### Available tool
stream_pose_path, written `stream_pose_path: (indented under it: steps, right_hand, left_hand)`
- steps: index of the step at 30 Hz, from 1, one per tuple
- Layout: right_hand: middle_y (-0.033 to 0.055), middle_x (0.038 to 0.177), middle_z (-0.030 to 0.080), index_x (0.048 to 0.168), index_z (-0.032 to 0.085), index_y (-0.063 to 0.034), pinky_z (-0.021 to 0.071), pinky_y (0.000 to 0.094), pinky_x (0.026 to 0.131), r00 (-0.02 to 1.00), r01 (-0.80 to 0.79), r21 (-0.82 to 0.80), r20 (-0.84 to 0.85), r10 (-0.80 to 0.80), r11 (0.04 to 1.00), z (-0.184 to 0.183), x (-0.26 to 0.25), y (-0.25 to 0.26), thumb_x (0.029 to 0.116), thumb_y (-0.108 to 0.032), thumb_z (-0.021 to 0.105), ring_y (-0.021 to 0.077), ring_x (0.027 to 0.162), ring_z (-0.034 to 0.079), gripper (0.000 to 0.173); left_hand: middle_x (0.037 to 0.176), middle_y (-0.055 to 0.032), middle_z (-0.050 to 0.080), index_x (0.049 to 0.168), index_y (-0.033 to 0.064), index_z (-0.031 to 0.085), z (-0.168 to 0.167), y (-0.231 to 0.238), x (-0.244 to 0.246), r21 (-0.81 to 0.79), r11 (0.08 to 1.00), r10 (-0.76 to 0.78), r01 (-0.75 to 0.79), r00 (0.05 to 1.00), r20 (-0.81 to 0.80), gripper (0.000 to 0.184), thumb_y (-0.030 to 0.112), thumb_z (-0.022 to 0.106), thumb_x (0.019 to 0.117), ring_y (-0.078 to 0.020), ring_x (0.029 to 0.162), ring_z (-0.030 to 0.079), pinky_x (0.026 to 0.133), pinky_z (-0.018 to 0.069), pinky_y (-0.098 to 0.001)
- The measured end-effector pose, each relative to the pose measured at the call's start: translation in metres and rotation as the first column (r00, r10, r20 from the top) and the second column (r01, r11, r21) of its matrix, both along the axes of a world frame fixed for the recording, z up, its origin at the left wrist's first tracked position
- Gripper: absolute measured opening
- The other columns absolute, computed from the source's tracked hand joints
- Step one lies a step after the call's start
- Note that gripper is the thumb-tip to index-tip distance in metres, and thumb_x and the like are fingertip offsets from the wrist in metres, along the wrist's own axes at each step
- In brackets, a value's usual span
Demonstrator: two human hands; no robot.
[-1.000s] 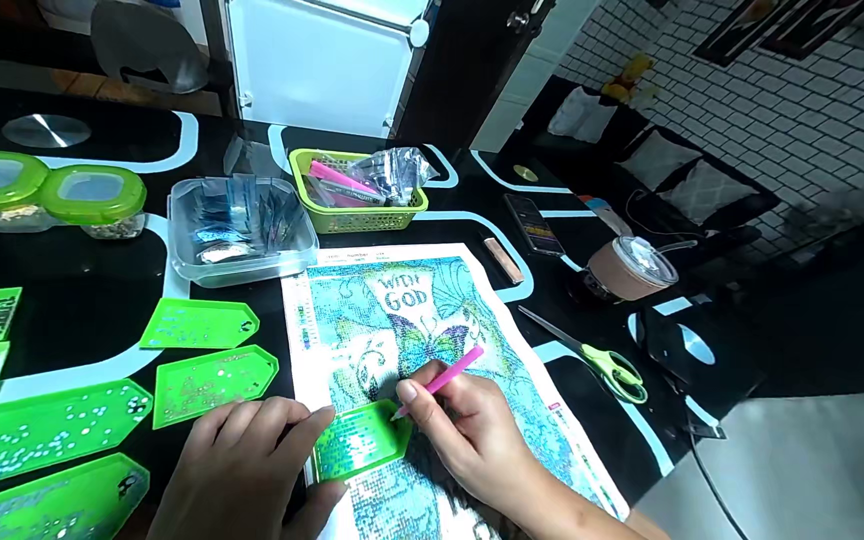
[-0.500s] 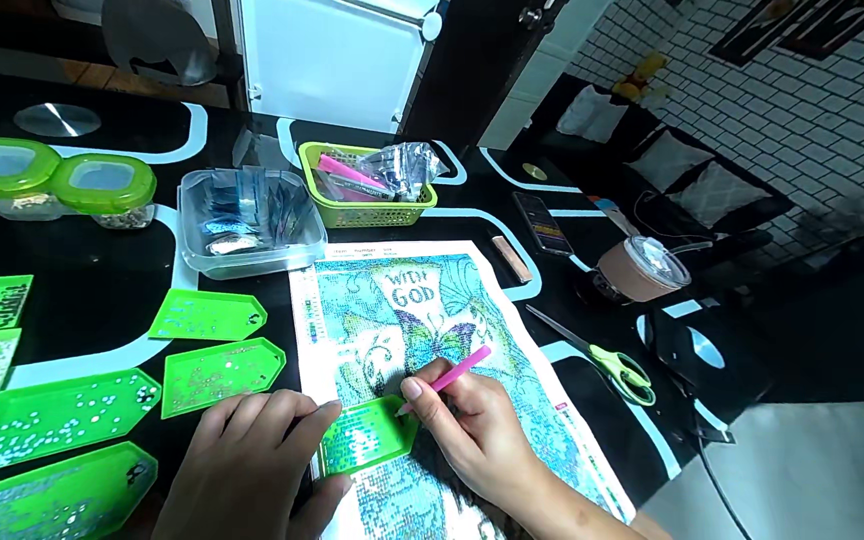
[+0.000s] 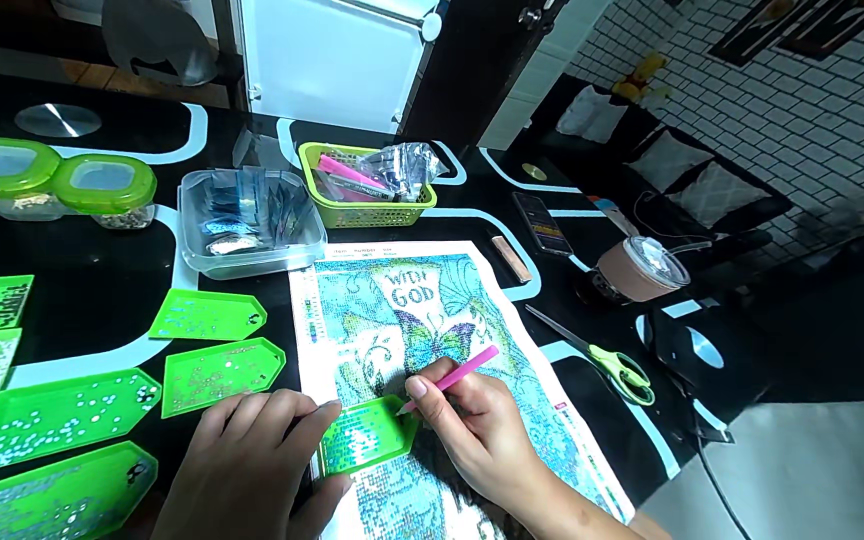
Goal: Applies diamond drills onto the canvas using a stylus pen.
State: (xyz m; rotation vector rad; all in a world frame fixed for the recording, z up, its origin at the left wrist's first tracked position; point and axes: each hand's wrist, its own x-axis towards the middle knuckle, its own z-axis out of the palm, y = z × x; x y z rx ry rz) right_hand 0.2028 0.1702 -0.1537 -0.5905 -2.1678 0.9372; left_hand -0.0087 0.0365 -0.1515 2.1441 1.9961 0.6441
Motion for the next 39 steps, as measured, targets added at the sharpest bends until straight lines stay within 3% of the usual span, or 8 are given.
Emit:
stream_pose_path:
  steps: [6,16,23,33,39]
  right_hand:
    - [0.0007,0.078,0.066,0.096,0.066,-0.0004,0.0531,0.0164,0.062,0.999,-0.009,-0.083,-0.045,0.006,0.996,0.0035,0.0039,-0.0017,0.1081,-0.017,0.053,0.0006,0.068,0.062,0.025]
    - [0.0035,0.079,0.067,0.095,0.068,-0.0001,0.0534,0.0175,0.066,1.000,-0.002,0.030,0.010,0.001,1.000,-0.0032,0.0007,-0.0015,0.1080,-0.020,0.053,0.0019,0.071,0.063,0.027]
    - [0.0004,0.078,0.067,0.096,0.067,-0.0006,0.0531,0.0157,0.062,0.999,0.004,-0.064,-0.035,-0.006,0.998,-0.0005,0.0019,-0.0001,0.1079,-0.018,0.053,-0.0002,0.068,0.062,0.025]
    - [0.0027,0.080,0.067,0.095,0.067,-0.0005,0.0526,0.0164,0.065,1.000,-0.003,0.005,0.010,0.003,1.000,-0.0038,0.0006,-0.0027,0.1076,-0.019,0.054,0.0010,0.071,0.062,0.026]
    - [-0.0011,0.080,0.068,0.096,0.067,-0.0014,0.0551,0.0169,0.065,0.998,-0.016,-0.162,-0.068,0.005,0.987,0.0011,0.0034,-0.0016,0.1080,-0.017,0.053,0.0002,0.070,0.064,0.024]
  left_hand:
    - [0.107,-0.0122,0.070,0.126,0.0168,0.073,0.0004,-0.0003,-0.0001,-0.004,1.000,0.000,0.000,1.000,-0.005,0.049,0.051,0.064,0.0924,-0.0340,0.097,0.065,0.091,0.0434,-0.0549]
    - [0.108,-0.0116,0.070,0.126,0.0167,0.073,0.0000,-0.0002,0.0002,0.002,1.000,-0.001,0.001,1.000,-0.003,0.048,0.051,0.064,0.0925,-0.0333,0.097,0.065,0.091,0.0433,-0.0545]
    - [0.107,-0.0107,0.070,0.125,0.0170,0.073,-0.0010,-0.0005,0.0003,0.021,1.000,0.000,0.000,1.000,-0.016,0.048,0.051,0.063,0.0924,-0.0325,0.096,0.065,0.091,0.0433,-0.0534]
    - [0.106,-0.0103,0.070,0.125,0.0172,0.073,-0.0014,-0.0002,0.0003,0.027,1.000,0.003,-0.003,1.000,-0.018,0.048,0.050,0.064,0.0920,-0.0325,0.096,0.065,0.090,0.0438,-0.0535]
    - [0.107,-0.0114,0.070,0.125,0.0159,0.073,0.0009,-0.0001,0.0003,0.000,1.000,-0.001,0.001,1.000,-0.015,0.048,0.050,0.065,0.0920,-0.0332,0.097,0.065,0.092,0.0429,-0.0541]
